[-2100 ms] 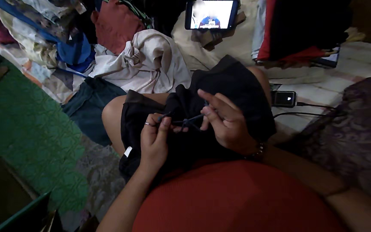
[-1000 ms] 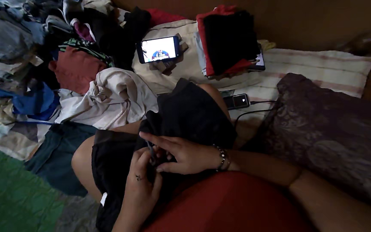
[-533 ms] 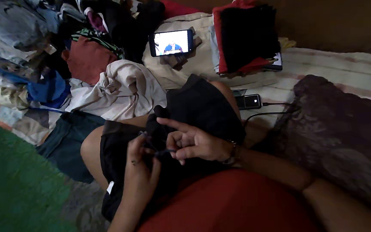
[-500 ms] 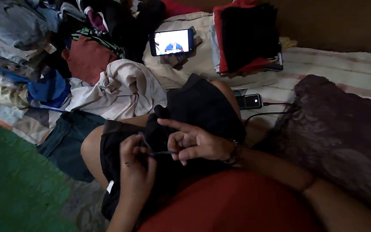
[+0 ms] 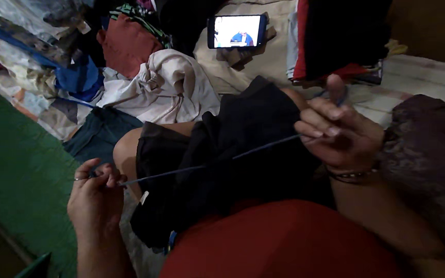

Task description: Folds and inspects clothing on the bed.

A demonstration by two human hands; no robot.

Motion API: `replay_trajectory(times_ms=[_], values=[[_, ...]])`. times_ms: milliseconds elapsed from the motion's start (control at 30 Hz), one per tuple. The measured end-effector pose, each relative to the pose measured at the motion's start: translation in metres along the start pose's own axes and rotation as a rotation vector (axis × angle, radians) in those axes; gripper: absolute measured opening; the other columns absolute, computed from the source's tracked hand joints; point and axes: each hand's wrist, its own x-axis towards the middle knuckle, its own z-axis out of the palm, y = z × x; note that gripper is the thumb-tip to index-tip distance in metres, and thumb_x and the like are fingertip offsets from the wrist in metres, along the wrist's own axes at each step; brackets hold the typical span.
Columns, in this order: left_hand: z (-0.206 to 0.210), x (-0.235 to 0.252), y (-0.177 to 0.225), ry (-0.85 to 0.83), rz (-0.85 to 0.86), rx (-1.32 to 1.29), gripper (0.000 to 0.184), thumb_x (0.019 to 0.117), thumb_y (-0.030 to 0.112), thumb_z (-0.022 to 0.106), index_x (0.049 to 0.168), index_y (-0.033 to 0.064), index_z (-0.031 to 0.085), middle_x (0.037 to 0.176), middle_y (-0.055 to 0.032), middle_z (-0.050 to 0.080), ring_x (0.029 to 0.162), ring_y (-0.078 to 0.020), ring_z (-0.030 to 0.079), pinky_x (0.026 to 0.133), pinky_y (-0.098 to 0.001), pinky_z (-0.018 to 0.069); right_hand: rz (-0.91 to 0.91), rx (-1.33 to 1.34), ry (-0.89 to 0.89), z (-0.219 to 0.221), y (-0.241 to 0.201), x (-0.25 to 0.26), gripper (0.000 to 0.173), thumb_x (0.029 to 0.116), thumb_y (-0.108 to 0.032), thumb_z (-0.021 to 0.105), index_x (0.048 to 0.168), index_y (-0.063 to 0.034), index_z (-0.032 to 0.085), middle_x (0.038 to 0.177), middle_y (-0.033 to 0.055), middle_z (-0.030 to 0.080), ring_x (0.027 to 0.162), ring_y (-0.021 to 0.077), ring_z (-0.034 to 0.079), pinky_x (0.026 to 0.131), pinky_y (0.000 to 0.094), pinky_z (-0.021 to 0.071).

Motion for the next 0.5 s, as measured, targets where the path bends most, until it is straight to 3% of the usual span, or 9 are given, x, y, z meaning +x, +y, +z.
replay_trajectory(times_ms=[67,133,167,233,300,400,500], values=[[-0.007,0.002,0.002,0.033,-0.041,-0.087,0.038,0.0959,-0.003,0.028,0.108,0.0200,0.056,0.071,0.0105,0.061,0.058,-0.0005,0.057,0.059,-0.0175,0.0525,-0.029,0.051,0.124,-0.005,-0.003,-0.002,0.027,0.1029,-0.015,0.051,0.124,-0.0185,0.067,0.087,-0.0066,0.067,0.068,0.0025,0.060,0.064,0.0162,0.0516],[-0.014,0.004,0.007,-0.015,-0.028,-0.140,0.036,0.1057,0.007,0.028,0.118,0.0221,0.058,0.077,0.0093,0.066,0.061,-0.0012,0.061,0.063,-0.0188,0.0563,-0.049,0.067,0.226,-0.008,-0.007,0.000,0.029,0.1067,-0.016,0.042,0.122,-0.0156,0.066,0.082,-0.0068,0.064,0.064,0.0016,0.057,0.061,0.0145,0.0502],[-0.016,0.004,0.010,-0.056,-0.012,-0.146,0.035,0.1100,0.015,0.028,0.122,0.0237,0.059,0.075,0.0103,0.066,0.061,-0.0006,0.061,0.063,-0.0183,0.0565,-0.049,0.054,0.247,-0.009,-0.010,0.001,0.031,0.1093,-0.020,0.038,0.125,-0.0144,0.065,0.079,-0.0070,0.062,0.061,0.0010,0.055,0.058,0.0137,0.0490],[-0.011,0.003,0.018,-0.137,0.036,-0.134,0.036,0.1122,0.027,0.028,0.127,0.0264,0.061,0.064,0.0145,0.056,0.053,0.0019,0.051,0.056,-0.0154,0.0495,0.000,-0.100,0.289,-0.001,-0.016,0.005,0.041,0.1124,-0.032,0.029,0.131,-0.0170,0.062,0.067,-0.0100,0.056,0.051,-0.0008,0.048,0.048,0.0127,0.0431],[0.002,0.000,0.024,-0.202,0.096,-0.093,0.032,0.1097,0.036,0.038,0.131,0.0309,0.062,0.067,0.0171,0.054,0.055,0.0023,0.049,0.056,-0.0154,0.0461,0.069,-0.348,0.310,0.015,-0.015,0.011,0.049,0.1122,-0.039,0.021,0.142,-0.0210,0.055,0.069,-0.0107,0.053,0.048,-0.0008,0.044,0.044,0.0129,0.0406],[0.036,-0.013,0.026,-0.433,0.133,-0.128,0.044,0.1001,0.049,0.054,0.141,0.0332,0.060,0.083,0.0146,0.066,0.069,-0.0006,0.058,0.068,-0.0207,0.0513,0.157,-0.632,0.208,0.036,-0.001,0.015,0.043,0.1106,-0.033,0.034,0.150,-0.0219,0.047,0.085,-0.0083,0.055,0.059,0.0021,0.047,0.053,0.0163,0.0434],[0.081,-0.032,0.016,-0.714,0.060,-0.149,0.048,0.0977,0.046,0.060,0.140,0.0240,0.063,0.085,0.0102,0.067,0.069,-0.0004,0.059,0.066,-0.0195,0.0513,0.241,-0.666,0.054,0.055,0.021,0.020,0.042,0.1089,-0.028,0.041,0.149,-0.0210,0.051,0.096,-0.0056,0.063,0.068,0.0018,0.055,0.062,0.0168,0.0496]])
